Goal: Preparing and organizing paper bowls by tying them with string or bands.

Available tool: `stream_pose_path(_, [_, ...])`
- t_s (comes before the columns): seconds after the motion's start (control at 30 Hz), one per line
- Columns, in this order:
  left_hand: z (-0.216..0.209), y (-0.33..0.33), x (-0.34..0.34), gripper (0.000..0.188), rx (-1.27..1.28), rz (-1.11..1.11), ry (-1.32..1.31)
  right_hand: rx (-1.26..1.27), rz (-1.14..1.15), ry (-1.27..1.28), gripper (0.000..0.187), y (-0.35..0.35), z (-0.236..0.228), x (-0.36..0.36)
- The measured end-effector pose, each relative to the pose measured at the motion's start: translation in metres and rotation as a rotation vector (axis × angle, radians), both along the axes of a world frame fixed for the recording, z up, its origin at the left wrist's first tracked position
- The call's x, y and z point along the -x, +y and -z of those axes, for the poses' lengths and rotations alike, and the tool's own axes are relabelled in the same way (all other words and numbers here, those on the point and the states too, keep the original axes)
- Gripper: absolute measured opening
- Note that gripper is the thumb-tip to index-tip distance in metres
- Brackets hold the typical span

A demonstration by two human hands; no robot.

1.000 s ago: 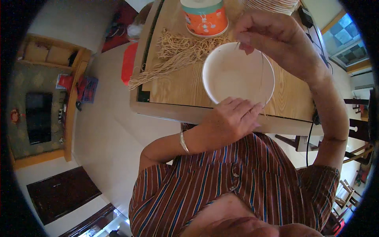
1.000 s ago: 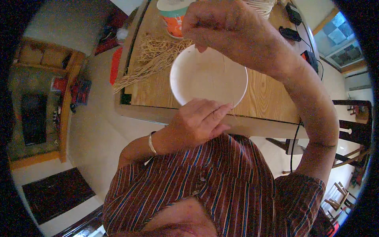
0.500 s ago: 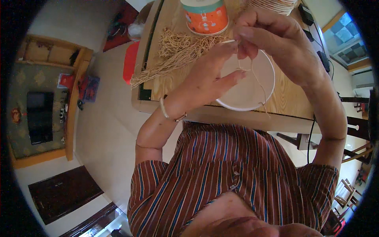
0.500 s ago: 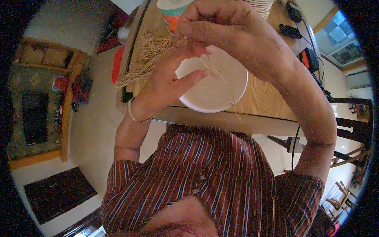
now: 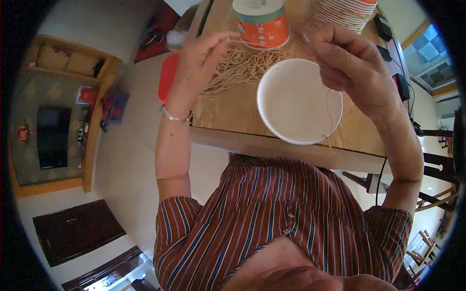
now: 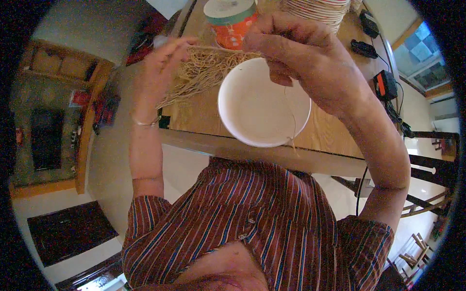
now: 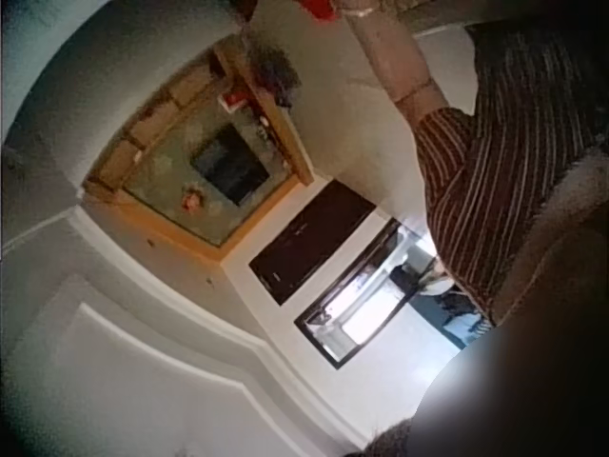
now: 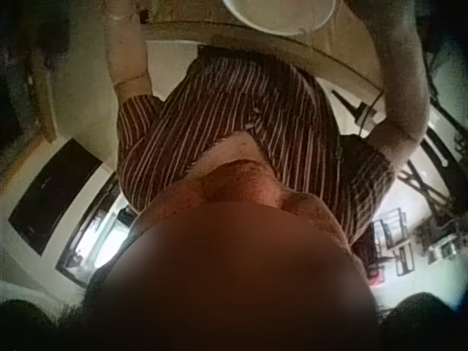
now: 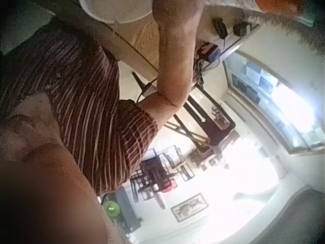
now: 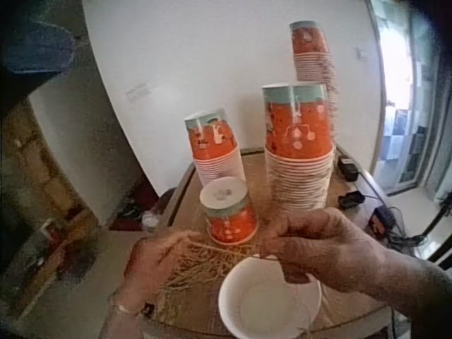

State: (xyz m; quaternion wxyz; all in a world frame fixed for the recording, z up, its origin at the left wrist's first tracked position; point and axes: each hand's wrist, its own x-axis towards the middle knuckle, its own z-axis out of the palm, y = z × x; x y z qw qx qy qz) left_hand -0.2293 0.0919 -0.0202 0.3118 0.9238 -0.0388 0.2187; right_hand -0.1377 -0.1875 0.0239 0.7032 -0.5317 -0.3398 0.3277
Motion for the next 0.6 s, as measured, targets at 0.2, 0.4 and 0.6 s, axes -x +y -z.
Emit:
stream_pose_path(0.2, [0.084, 0.034, -0.004, 0.023, -0.102, 0.066, 0.018, 0.033, -0.013, -0.051, 0.013, -0.009, 0.002, 0.003])
stream_pose_path(0.4, [0.033, 0.005, -0.007, 0.023, 0.185, 0.002, 0.088, 0.079, 0.021, -0.034, 0.016, -0.013, 0.005, -0.001])
stream_pose_path(0.6, [0.018, -0.089, -0.006, 0.027, 0.341, 0.427, -0.026, 0.062, 0.037, -0.035, 0.011, -0.01, 0.004, 0.004])
